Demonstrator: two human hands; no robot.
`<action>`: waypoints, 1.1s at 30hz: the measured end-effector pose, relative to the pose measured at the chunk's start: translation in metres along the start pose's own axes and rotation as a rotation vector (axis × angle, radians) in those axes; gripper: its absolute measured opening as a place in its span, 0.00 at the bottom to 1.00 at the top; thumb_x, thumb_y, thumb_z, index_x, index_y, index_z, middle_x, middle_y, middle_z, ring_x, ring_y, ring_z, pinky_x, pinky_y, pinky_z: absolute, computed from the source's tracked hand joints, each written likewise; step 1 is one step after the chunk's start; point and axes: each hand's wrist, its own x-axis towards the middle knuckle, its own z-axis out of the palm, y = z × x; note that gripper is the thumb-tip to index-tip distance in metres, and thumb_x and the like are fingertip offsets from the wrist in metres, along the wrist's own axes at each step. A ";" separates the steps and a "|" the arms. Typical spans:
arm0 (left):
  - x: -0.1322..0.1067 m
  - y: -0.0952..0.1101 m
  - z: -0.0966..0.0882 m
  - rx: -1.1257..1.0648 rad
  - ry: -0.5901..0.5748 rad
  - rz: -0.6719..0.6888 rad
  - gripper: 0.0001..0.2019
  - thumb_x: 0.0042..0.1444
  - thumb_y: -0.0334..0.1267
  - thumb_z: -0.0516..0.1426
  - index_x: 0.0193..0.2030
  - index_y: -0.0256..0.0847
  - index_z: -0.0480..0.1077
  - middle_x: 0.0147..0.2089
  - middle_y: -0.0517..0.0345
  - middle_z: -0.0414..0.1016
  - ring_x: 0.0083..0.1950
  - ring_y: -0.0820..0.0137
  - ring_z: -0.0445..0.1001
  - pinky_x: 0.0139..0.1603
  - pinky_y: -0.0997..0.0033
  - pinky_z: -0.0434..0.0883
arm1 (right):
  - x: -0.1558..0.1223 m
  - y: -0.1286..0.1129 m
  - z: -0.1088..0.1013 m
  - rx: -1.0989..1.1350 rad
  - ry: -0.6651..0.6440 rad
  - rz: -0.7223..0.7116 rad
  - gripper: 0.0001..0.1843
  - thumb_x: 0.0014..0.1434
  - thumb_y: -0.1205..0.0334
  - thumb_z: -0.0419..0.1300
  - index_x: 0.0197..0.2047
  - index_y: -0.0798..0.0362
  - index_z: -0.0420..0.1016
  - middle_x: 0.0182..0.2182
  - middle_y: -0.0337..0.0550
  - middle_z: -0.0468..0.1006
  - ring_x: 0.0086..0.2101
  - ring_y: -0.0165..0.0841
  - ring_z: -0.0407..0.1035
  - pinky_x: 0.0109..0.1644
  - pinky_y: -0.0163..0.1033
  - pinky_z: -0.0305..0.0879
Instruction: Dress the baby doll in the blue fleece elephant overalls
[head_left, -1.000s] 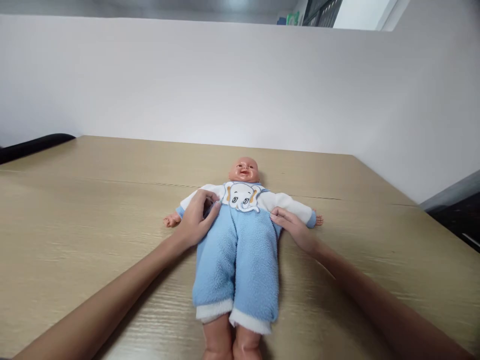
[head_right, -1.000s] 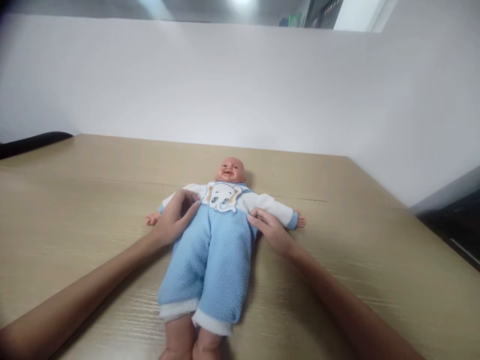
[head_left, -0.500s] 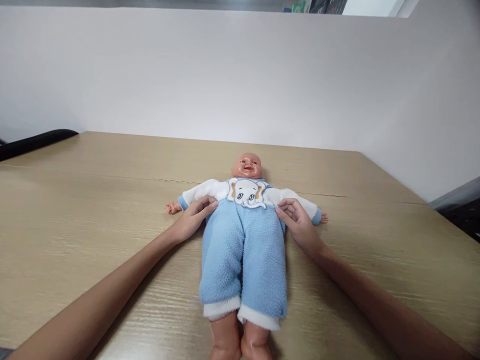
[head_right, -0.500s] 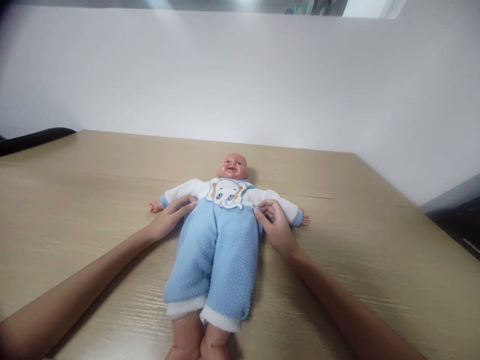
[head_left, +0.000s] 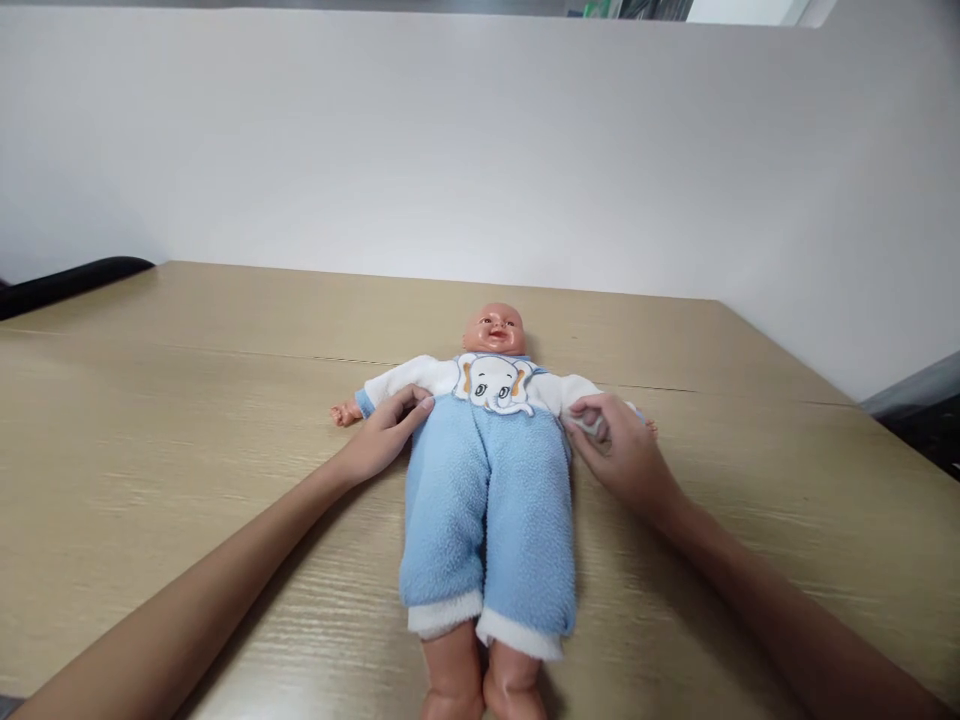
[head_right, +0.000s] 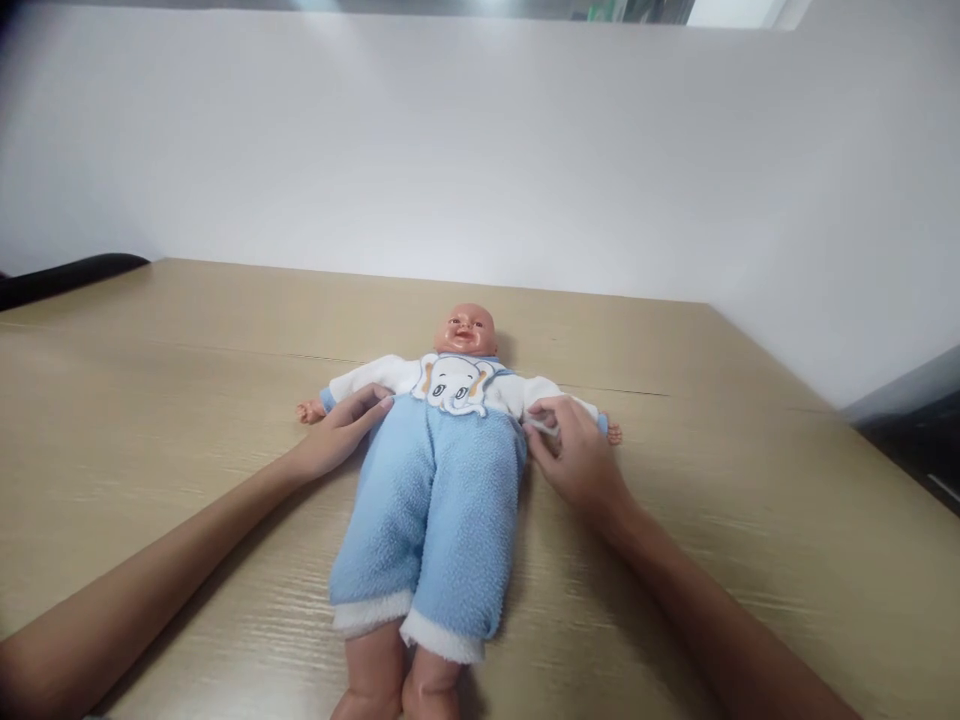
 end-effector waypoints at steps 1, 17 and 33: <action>0.000 -0.001 0.001 0.036 0.024 0.020 0.18 0.76 0.56 0.52 0.46 0.43 0.69 0.42 0.59 0.69 0.44 0.65 0.67 0.49 0.65 0.66 | 0.001 0.006 -0.007 -0.094 0.035 -0.062 0.10 0.71 0.56 0.62 0.54 0.47 0.75 0.49 0.51 0.81 0.48 0.47 0.76 0.54 0.54 0.73; 0.067 0.100 0.085 0.591 -0.063 0.578 0.14 0.71 0.48 0.61 0.56 0.44 0.73 0.59 0.47 0.75 0.62 0.53 0.70 0.68 0.50 0.66 | -0.018 0.068 -0.061 0.185 -0.026 0.299 0.29 0.54 0.44 0.78 0.54 0.46 0.78 0.47 0.48 0.84 0.44 0.47 0.79 0.50 0.52 0.75; 0.100 0.084 0.125 0.629 -0.130 0.606 0.19 0.61 0.47 0.66 0.54 0.41 0.73 0.53 0.49 0.77 0.53 0.54 0.71 0.58 0.52 0.70 | -0.027 0.039 -0.041 0.899 -0.031 0.466 0.37 0.60 0.47 0.77 0.68 0.39 0.70 0.64 0.45 0.77 0.59 0.43 0.75 0.65 0.48 0.76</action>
